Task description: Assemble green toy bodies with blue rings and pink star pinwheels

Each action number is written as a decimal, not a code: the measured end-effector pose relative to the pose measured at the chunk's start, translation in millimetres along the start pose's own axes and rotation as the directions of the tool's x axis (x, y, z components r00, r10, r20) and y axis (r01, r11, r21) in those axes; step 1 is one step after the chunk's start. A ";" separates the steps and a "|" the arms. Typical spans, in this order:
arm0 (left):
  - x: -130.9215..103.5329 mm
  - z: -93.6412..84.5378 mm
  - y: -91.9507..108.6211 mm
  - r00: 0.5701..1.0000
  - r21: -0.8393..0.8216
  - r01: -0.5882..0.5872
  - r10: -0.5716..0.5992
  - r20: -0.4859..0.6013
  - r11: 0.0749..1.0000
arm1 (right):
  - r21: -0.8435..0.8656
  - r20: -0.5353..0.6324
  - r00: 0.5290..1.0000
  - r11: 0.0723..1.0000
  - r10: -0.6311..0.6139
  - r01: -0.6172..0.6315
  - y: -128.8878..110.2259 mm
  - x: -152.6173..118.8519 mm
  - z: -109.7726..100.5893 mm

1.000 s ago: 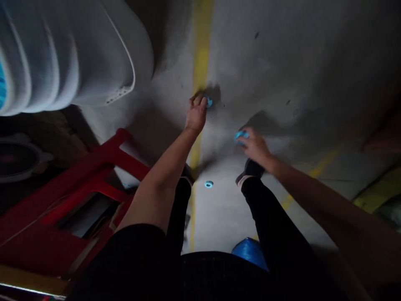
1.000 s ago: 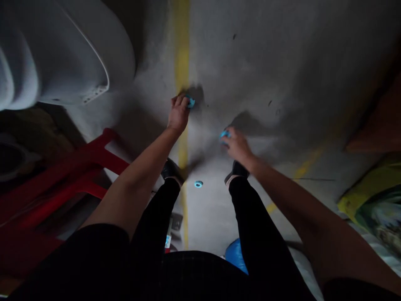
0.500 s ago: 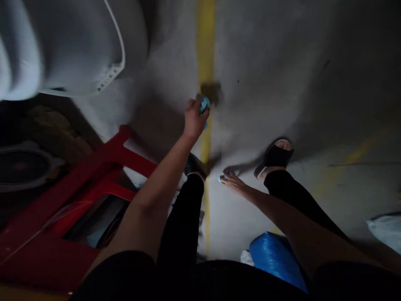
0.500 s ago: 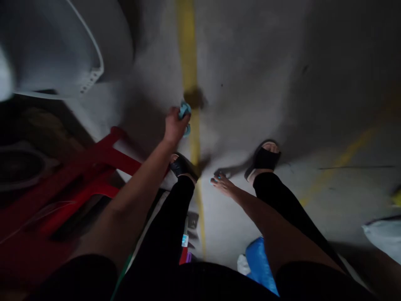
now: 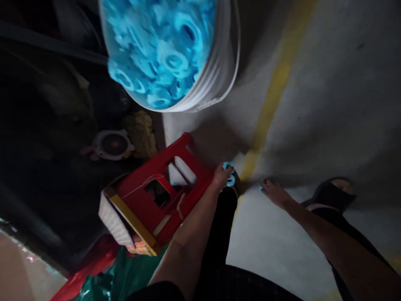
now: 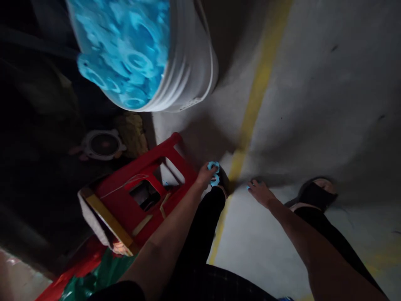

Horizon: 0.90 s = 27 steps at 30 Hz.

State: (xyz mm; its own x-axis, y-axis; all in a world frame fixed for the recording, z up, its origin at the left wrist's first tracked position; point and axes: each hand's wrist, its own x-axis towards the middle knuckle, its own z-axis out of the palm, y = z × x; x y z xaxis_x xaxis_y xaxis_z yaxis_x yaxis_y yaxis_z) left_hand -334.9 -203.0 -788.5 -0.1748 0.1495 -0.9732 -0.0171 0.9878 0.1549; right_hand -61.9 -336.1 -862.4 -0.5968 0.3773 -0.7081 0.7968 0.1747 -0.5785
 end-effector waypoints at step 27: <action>-414.8 -299.7 101.7 0.972 -0.915 0.192 0.058 0.226 0.354 | 0.835 0.215 0.915 0.422 0.340 -0.353 -591.6 -59.6 -420.3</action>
State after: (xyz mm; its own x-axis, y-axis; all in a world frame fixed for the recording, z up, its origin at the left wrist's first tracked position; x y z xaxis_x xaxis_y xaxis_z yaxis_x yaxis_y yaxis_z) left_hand -559.2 -177.7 -318.0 0.0517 0.2130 -0.9757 -0.9408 0.3382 0.0239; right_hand -457.9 -79.7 -307.7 -0.2956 0.2093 -0.9321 0.4680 -0.8189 -0.3323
